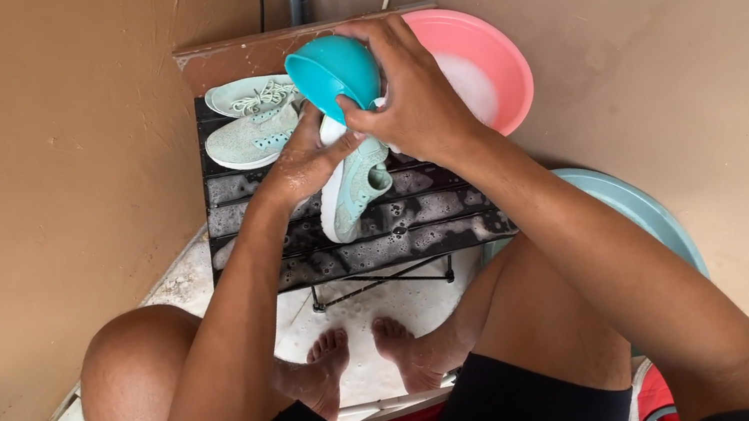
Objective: The person scrubs a light green sneaker with a soapy cloth, rinses it with water from a blue cup, and continues scrubbing. A second sneaker is visible on the rack nearby.
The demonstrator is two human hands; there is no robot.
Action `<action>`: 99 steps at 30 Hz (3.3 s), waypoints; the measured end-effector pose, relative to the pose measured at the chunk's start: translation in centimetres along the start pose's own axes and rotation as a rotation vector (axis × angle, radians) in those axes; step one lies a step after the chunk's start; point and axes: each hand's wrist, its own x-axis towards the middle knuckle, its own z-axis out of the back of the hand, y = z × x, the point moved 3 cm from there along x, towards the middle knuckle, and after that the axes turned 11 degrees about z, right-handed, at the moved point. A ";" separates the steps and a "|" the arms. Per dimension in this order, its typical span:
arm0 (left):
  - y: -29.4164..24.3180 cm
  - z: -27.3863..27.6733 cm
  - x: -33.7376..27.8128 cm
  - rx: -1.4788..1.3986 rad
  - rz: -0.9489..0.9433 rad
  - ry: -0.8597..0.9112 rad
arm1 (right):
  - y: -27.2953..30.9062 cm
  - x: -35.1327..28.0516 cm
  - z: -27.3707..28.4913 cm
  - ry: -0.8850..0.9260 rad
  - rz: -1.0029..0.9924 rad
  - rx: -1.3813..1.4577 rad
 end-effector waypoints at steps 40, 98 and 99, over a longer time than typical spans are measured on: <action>23.2 -3.3 9.9 -0.476 0.535 -0.411 | -9.4 -8.7 -5.4 0.011 -0.760 0.534; 12.3 -31.2 8.3 0.785 -0.327 0.269 | -34.2 -58.8 -2.8 -0.731 -1.458 0.677; 12.3 -31.2 8.3 0.756 -0.300 0.299 | -34.9 -59.0 -1.4 -0.821 -1.379 0.725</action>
